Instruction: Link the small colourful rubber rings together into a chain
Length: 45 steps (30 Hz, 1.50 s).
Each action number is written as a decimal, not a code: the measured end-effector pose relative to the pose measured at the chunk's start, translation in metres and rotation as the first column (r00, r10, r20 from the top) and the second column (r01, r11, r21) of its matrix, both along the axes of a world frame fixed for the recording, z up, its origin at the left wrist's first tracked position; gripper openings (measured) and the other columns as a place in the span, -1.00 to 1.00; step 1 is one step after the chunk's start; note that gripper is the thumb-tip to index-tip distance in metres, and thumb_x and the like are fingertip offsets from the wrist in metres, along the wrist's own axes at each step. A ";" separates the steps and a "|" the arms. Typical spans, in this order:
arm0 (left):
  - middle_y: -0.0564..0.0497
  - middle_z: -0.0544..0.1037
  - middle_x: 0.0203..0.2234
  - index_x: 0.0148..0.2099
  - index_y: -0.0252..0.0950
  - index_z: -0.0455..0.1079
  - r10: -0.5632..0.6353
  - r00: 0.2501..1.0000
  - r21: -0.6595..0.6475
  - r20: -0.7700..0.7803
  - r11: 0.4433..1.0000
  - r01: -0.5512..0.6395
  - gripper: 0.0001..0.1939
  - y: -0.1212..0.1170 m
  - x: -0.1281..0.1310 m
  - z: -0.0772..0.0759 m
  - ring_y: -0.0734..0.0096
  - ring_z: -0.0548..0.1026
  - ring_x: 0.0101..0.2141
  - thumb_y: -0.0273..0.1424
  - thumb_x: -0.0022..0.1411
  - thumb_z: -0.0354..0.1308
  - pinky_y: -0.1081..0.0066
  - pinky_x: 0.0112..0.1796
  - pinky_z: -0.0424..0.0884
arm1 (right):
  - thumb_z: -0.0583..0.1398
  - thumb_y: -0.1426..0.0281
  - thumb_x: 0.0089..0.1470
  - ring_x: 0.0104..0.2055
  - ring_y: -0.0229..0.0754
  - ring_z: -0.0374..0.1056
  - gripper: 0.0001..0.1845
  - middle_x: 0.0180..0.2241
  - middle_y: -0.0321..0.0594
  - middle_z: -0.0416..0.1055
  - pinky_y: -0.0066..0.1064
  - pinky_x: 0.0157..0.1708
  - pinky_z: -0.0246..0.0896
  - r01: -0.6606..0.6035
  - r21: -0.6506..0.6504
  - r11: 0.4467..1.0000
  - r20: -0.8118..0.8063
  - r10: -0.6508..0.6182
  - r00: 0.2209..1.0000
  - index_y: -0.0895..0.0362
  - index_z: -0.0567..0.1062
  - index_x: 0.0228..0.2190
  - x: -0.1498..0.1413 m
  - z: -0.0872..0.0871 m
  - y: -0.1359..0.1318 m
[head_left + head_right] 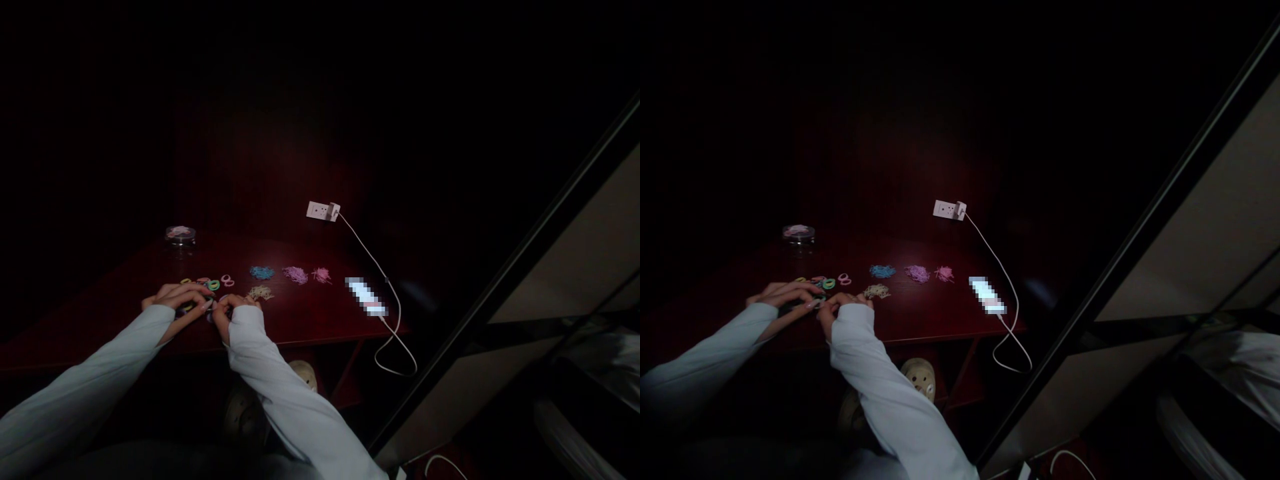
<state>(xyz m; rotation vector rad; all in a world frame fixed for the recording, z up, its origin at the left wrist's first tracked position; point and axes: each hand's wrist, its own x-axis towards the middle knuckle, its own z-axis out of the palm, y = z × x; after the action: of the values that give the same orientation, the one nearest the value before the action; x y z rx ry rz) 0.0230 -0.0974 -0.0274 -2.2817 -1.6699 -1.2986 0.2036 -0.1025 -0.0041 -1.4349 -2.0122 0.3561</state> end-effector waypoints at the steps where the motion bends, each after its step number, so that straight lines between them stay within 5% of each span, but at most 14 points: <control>1: 0.02 0.71 -0.01 -0.29 -0.13 0.58 -0.006 1.000 0.004 0.016 1.000 0.006 -0.65 -0.001 0.000 0.002 0.07 0.51 0.11 -0.05 0.35 0.10 0.11 0.17 0.29 | 0.30 0.29 0.26 -0.08 -0.20 0.48 -0.87 -0.25 -0.34 0.65 -0.39 0.00 0.19 0.013 0.009 1.000 -0.027 -0.012 1.000 0.04 0.59 -0.35 0.001 -0.002 0.001; 6: 0.06 0.71 -0.05 -0.29 -0.10 0.55 -0.012 0.990 -0.016 0.142 1.000 0.014 -0.65 -0.004 0.003 0.013 0.10 0.56 0.07 -0.01 0.33 0.09 0.16 0.13 0.41 | 0.23 0.27 0.31 -0.21 -0.23 0.49 -0.78 -0.37 -0.35 0.62 -0.38 0.02 0.17 0.125 0.114 0.986 -0.242 -0.094 0.966 0.03 0.60 -0.36 0.018 -0.009 0.012; 11: 0.07 0.71 -0.03 -0.29 -0.12 0.53 -0.012 0.971 -0.052 0.240 0.998 0.025 -0.68 -0.003 0.003 0.016 0.13 0.56 0.05 -0.05 0.31 0.10 0.13 0.15 0.41 | 0.21 0.23 0.28 -0.26 -0.12 0.45 -0.73 -0.45 -0.30 0.56 -0.28 -0.05 0.16 0.355 0.087 0.931 -0.402 -0.293 0.867 0.02 0.59 -0.43 0.055 0.000 0.021; 19: 0.06 0.70 -0.02 -0.28 -0.12 0.56 0.021 0.954 -0.111 0.300 0.994 0.013 -0.73 0.012 0.002 0.008 0.13 0.54 0.07 -0.10 0.29 0.14 0.12 0.15 0.41 | 0.18 0.22 0.28 -0.14 -0.03 0.39 -0.72 -0.34 -0.15 0.59 -0.19 -0.03 0.04 0.436 0.122 0.892 -0.325 -0.379 0.866 0.05 0.62 -0.38 0.075 -0.002 0.032; 25: 0.11 0.71 -0.02 -0.32 -0.11 0.58 0.069 0.960 -0.181 0.272 0.983 -0.020 -0.85 0.020 0.003 0.006 0.13 0.54 0.06 -0.23 0.22 0.22 0.13 0.11 0.41 | 0.22 0.22 0.30 0.03 0.06 0.34 -0.76 -0.12 -0.11 0.63 -0.16 0.01 0.00 0.448 0.110 0.887 -0.093 -0.440 0.893 0.05 0.63 -0.30 0.075 0.007 0.040; 30: 0.09 0.71 -0.06 -0.34 -0.14 0.56 0.127 0.932 -0.183 0.340 0.981 -0.067 -0.88 0.018 0.009 0.013 0.13 0.54 0.03 -0.30 0.23 0.22 0.11 0.13 0.37 | 0.24 0.23 0.30 0.07 0.09 0.31 -0.80 -0.03 -0.06 0.56 -0.18 0.00 0.07 0.350 0.193 0.917 0.038 -0.364 0.931 0.05 0.62 -0.19 0.070 0.005 0.040; 36: 0.06 0.69 -0.19 -0.35 -0.14 0.52 0.225 0.858 -0.171 0.461 0.972 -0.163 -0.80 0.020 0.002 0.025 0.17 0.53 -0.03 -0.33 0.30 0.10 0.20 0.12 0.35 | 0.19 0.40 0.28 -0.04 -0.06 0.36 -0.85 -0.14 -0.14 0.55 -0.32 -0.04 0.23 -0.064 0.276 0.959 0.183 0.013 0.983 0.05 0.57 -0.16 0.059 -0.009 0.038; 45: 0.06 0.67 -0.10 -0.29 -0.13 0.51 0.263 0.925 -0.220 0.273 0.953 -0.206 -0.77 0.021 0.019 0.032 0.18 0.47 0.00 -0.31 0.40 0.07 0.20 0.06 0.25 | 0.19 0.44 0.27 -0.07 -0.11 0.42 -0.86 -0.15 -0.14 0.53 -0.35 -0.04 0.30 -0.105 0.195 0.975 0.212 0.062 0.975 0.07 0.56 -0.17 0.040 -0.012 0.046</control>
<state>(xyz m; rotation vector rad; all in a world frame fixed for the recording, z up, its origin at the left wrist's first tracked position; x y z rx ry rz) 0.0420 -0.0760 0.0042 -1.9613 -2.1733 -1.5497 0.2440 -0.0562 -0.0158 -1.3045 -2.2067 0.0333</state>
